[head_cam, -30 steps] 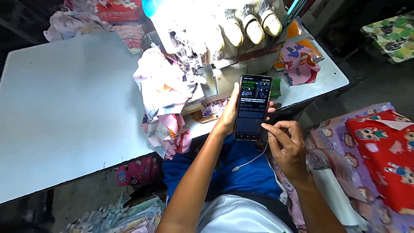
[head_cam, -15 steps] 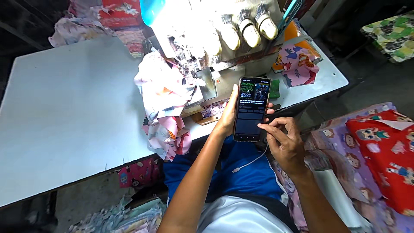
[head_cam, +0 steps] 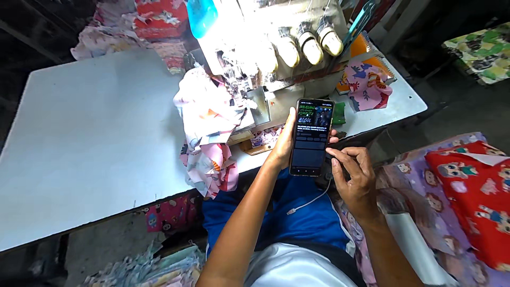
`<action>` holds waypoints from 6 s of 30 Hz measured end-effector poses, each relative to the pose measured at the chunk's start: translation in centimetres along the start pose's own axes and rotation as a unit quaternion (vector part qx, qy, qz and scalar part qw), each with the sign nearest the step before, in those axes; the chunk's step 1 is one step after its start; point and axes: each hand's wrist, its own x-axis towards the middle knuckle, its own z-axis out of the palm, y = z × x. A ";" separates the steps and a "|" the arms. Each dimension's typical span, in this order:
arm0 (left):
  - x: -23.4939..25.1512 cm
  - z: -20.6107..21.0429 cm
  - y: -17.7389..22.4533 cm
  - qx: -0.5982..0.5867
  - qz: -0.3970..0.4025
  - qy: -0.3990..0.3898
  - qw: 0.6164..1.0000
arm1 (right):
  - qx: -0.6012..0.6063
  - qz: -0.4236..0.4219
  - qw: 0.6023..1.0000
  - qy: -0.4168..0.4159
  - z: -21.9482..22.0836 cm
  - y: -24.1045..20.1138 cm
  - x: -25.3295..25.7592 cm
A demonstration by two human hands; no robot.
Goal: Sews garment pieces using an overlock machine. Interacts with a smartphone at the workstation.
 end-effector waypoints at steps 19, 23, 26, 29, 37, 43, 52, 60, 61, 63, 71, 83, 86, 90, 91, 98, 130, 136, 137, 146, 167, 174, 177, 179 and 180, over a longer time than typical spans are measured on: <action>-0.3 -1.0 -0.8 0.073 0.021 0.004 0.997 | -0.040 0.003 0.999 -0.005 -0.4 -0.7 1.1; 0.0 -1.1 -1.0 0.052 0.027 -0.016 0.998 | -0.026 -0.006 1.000 -0.004 -0.9 -0.8 0.6; 0.0 -1.1 -1.0 0.041 0.027 -0.015 0.999 | -0.026 -0.016 1.000 -0.005 -1.1 -0.9 0.4; 0.1 -1.0 -1.0 0.029 0.029 -0.021 0.999 | -0.007 0.002 1.000 -0.007 -1.1 -0.9 0.4; 0.3 -1.1 -0.9 0.031 0.023 -0.030 0.999 | 0.183 0.180 0.962 -0.093 -0.7 -0.6 -0.3; 0.8 -1.6 -1.1 0.016 0.016 -0.048 0.999 | 0.242 0.214 0.940 -0.108 -0.6 -1.0 -0.8; 0.3 -1.4 -0.9 0.025 0.001 -0.023 0.999 | 0.205 0.218 0.945 -0.135 -1.3 -1.4 0.2; 0.6 -1.1 -0.5 -0.001 -0.022 -0.042 0.999 | 0.293 0.286 0.894 -0.182 -1.0 -2.8 -0.7; 1.1 -1.3 -0.7 -0.022 -0.018 -0.062 0.998 | 0.309 0.290 0.887 -0.182 -1.0 -2.9 -1.0; 1.6 -1.5 -1.0 -0.041 -0.013 -0.076 0.996 | 0.326 0.291 0.881 -0.183 -1.0 -2.8 -1.3; 1.0 -1.0 -0.4 -0.014 -0.018 -0.039 0.999 | 0.181 0.225 0.949 -0.127 -2.5 0.5 2.2; 0.4 -1.6 -0.7 0.027 -0.023 -0.032 0.999 | 0.062 0.087 0.982 -0.158 -2.3 0.3 11.8; 0.4 -1.6 -0.7 0.026 -0.024 -0.031 0.999 | 0.063 0.095 0.982 -0.149 -2.0 0.6 11.7; 0.2 -1.3 -0.6 0.067 -0.012 0.021 0.997 | 0.072 0.106 0.978 -0.164 -2.0 1.0 10.3; 0.1 -1.2 -0.6 0.081 -0.011 0.039 0.996 | 0.063 0.107 0.978 -0.166 -2.0 1.0 9.5; 0.4 -1.7 -0.7 0.001 -0.024 -0.058 0.998 | 0.049 0.104 0.981 -0.158 -2.8 0.8 2.6; -0.6 -1.2 -0.6 0.072 -0.012 0.000 0.997 | 0.017 0.074 0.995 -0.058 -0.2 -3.4 6.1; -0.5 -1.2 -0.6 0.069 -0.010 0.001 0.998 | -0.021 0.091 0.994 -0.061 0.5 -3.1 5.9; -0.5 -1.2 -0.6 0.070 -0.010 -0.001 0.997 | -0.015 0.088 0.994 -0.056 0.3 -3.1 5.9; -0.6 -1.2 -0.5 0.077 -0.027 -0.003 0.997 | 0.003 0.060 0.998 0.002 -2.7 -3.0 6.3; -0.2 -1.5 -0.7 0.012 -0.031 -0.061 0.998 | 0.511 0.402 0.744 -0.156 -0.4 -2.4 -2.4; 0.1 -1.8 -1.0 0.011 -0.029 -0.062 0.998 | 0.621 0.440 0.642 -0.092 1.2 -3.8 -2.2; 0.1 -1.6 -0.8 0.033 -0.017 -0.030 0.999 | 0.591 0.407 0.689 -0.104 0.7 -3.1 -2.1; 0.0 -1.0 -0.3 0.063 -0.005 0.007 0.998 | 0.541 0.367 0.747 -0.118 -0.2 -1.9 -1.8; -0.1 -0.9 0.0 0.069 0.004 0.004 0.998 | 0.511 0.339 0.780 -0.125 -1.0 -0.9 -1.5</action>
